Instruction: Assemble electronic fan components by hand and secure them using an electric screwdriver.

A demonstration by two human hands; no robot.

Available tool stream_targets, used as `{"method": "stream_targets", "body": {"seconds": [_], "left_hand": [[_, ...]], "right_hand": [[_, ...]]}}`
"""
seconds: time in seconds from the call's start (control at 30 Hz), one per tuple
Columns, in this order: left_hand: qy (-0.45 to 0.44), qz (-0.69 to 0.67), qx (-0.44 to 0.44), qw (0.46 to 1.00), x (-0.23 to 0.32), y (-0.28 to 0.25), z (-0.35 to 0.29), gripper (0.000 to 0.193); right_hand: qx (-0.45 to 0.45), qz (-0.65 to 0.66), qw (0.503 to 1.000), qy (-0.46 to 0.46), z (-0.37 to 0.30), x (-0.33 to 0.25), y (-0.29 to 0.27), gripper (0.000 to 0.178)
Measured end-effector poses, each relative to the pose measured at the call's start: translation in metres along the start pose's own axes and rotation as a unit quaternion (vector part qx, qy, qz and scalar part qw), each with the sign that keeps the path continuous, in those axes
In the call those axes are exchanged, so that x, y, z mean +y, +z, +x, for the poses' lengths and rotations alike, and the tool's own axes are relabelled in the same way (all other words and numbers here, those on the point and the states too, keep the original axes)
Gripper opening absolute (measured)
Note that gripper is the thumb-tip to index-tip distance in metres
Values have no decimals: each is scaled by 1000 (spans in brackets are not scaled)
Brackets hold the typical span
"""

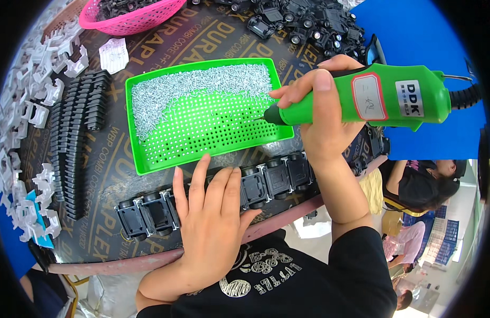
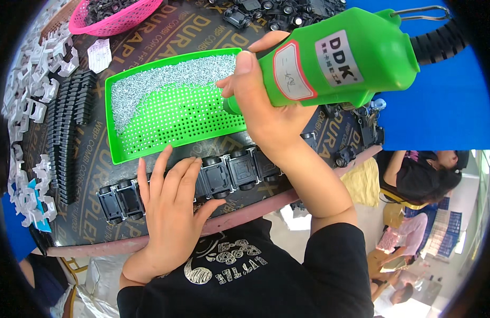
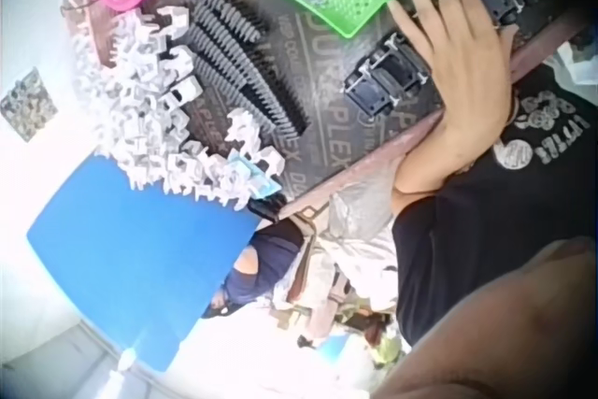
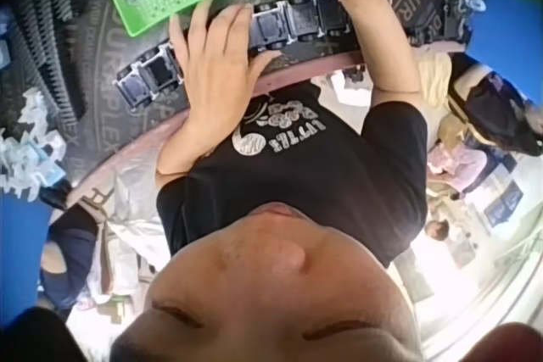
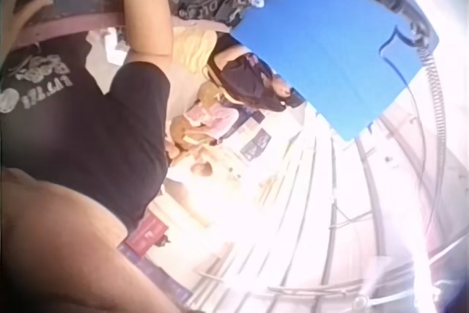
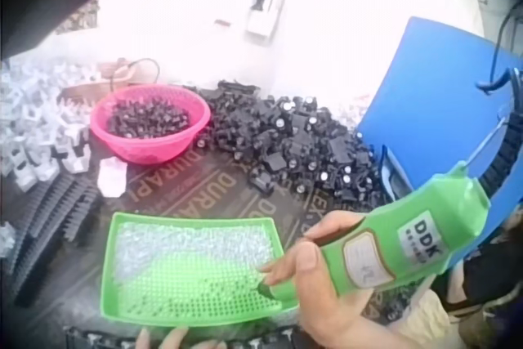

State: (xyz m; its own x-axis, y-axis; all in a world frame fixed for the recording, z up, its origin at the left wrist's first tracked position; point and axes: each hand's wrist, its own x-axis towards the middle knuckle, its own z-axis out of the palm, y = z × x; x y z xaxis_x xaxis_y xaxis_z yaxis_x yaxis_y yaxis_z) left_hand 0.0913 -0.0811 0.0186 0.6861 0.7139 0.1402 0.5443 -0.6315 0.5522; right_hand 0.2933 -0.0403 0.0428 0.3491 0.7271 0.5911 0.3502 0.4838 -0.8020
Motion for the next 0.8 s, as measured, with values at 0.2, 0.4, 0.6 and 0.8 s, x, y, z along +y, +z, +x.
{"method": "stream_targets", "body": {"seconds": [0.2,0.4,0.6,0.8], "left_hand": [[-5,-16,-8,1000,-1,-3,2,67],[-11,-21,-14,1000,2,-3,3,70],[-8,-12,5,1000,2,-1,1,69],[14,-33,21,999,1,2,4,65]], "right_hand": [[3,11,1000,-3,-3,0,3,21],[39,98,994,-20,-2,5,3,10],[25,28,998,-41,-3,1,3,14],[-5,19,1000,3,-11,-63,-5,27]]}}
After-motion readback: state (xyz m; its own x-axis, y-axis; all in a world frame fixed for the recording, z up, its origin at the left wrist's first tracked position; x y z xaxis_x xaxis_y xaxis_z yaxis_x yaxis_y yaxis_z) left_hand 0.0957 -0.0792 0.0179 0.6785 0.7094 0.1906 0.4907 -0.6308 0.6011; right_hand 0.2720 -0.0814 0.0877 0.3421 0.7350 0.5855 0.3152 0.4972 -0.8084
